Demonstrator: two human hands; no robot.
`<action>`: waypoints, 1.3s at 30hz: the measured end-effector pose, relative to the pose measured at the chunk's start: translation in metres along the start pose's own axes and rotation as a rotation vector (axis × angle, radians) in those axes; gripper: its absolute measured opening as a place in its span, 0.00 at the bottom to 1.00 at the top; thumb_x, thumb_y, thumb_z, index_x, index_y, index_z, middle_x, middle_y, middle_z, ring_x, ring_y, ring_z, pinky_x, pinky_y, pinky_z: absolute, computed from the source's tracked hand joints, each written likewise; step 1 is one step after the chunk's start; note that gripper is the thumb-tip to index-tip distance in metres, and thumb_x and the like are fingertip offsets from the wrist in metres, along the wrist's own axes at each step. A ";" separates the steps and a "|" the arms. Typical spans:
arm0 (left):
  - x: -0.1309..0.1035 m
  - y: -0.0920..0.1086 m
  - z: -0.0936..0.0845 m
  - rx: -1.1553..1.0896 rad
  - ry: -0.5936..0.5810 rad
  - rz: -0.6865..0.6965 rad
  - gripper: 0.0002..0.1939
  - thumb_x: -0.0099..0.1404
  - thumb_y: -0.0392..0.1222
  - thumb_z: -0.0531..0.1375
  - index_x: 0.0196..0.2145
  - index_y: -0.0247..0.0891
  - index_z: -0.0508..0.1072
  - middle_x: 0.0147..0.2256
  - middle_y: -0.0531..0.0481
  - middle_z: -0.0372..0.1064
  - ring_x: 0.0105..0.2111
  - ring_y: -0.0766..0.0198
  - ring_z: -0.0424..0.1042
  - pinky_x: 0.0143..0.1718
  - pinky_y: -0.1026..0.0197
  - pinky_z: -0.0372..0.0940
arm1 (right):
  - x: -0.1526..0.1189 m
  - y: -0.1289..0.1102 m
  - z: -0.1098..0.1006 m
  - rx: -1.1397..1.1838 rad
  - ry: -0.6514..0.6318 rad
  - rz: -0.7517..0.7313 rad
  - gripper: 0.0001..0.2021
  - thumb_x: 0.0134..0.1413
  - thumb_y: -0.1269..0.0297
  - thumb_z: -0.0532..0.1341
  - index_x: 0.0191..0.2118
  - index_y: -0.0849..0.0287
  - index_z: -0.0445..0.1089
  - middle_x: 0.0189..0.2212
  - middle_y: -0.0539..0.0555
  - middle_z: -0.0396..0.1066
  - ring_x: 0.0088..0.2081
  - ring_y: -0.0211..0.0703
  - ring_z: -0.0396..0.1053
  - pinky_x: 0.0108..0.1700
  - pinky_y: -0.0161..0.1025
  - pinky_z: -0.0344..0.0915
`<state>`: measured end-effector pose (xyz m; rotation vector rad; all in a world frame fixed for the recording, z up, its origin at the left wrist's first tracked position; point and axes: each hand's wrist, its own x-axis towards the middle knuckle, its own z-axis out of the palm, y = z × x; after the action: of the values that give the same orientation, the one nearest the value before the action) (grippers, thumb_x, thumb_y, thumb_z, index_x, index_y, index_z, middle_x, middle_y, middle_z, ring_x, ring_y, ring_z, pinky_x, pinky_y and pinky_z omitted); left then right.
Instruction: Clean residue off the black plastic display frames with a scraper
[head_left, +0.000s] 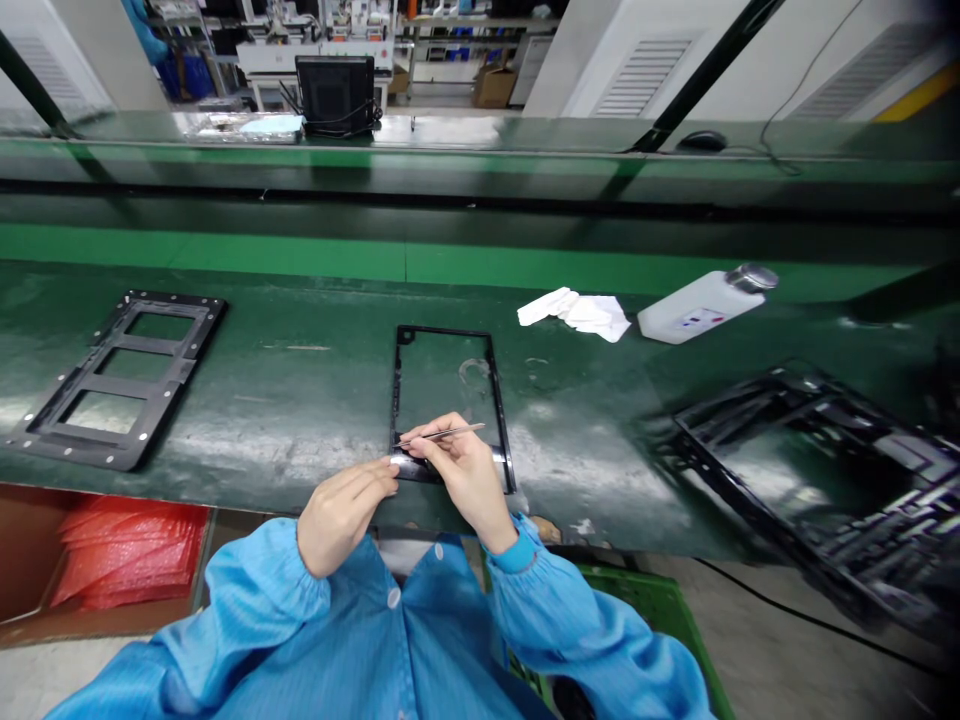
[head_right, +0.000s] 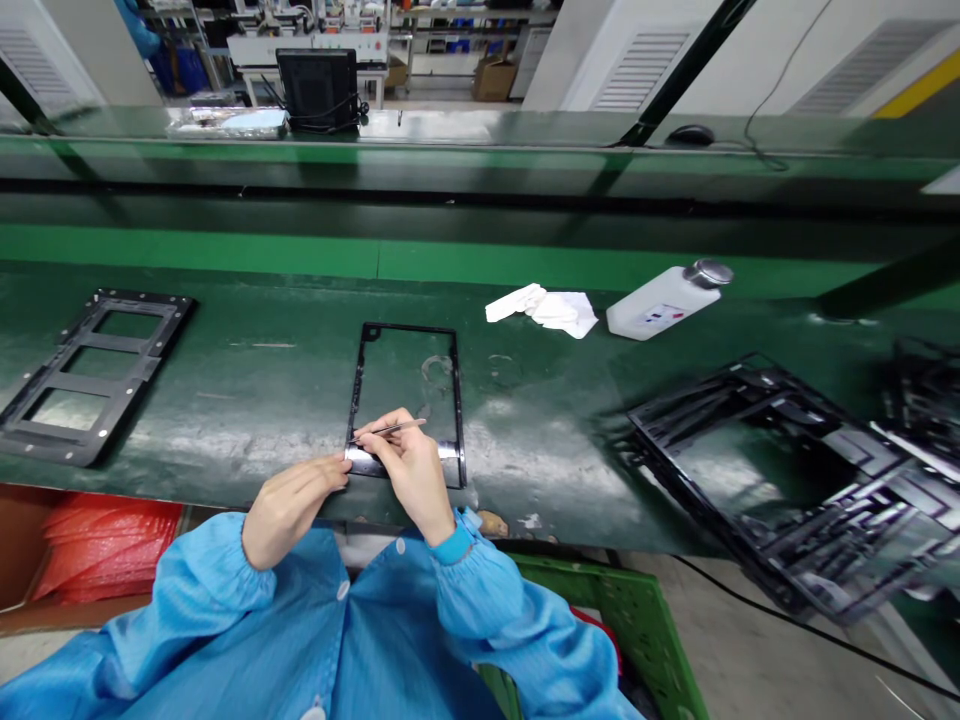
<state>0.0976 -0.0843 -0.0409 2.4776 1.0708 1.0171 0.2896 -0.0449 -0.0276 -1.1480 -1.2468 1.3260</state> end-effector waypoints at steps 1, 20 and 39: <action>0.000 0.000 0.000 -0.005 -0.002 -0.002 0.12 0.70 0.29 0.51 0.45 0.35 0.72 0.48 0.43 0.74 0.53 0.60 0.70 0.56 0.56 0.68 | 0.000 -0.001 0.000 -0.001 0.011 -0.005 0.09 0.57 0.58 0.64 0.37 0.56 0.67 0.38 0.55 0.77 0.41 0.46 0.75 0.46 0.44 0.73; 0.022 -0.006 -0.019 -0.401 0.018 -0.552 0.11 0.70 0.44 0.54 0.36 0.41 0.76 0.36 0.52 0.77 0.38 0.63 0.75 0.43 0.64 0.66 | 0.006 -0.032 -0.035 -0.220 0.100 -0.308 0.05 0.64 0.64 0.52 0.40 0.54 0.64 0.40 0.53 0.69 0.44 0.44 0.69 0.49 0.44 0.65; 0.049 -0.038 -0.035 -0.607 0.387 -0.653 0.12 0.67 0.47 0.57 0.33 0.36 0.72 0.30 0.50 0.71 0.34 0.64 0.72 0.42 0.63 0.65 | 0.088 -0.032 0.011 -1.038 -0.463 -0.604 0.07 0.60 0.74 0.58 0.33 0.56 0.70 0.35 0.50 0.70 0.37 0.40 0.63 0.33 0.36 0.54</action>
<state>0.0763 -0.0243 -0.0090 1.3519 1.3000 1.3512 0.2707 0.0425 0.0021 -0.9655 -2.5365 0.4332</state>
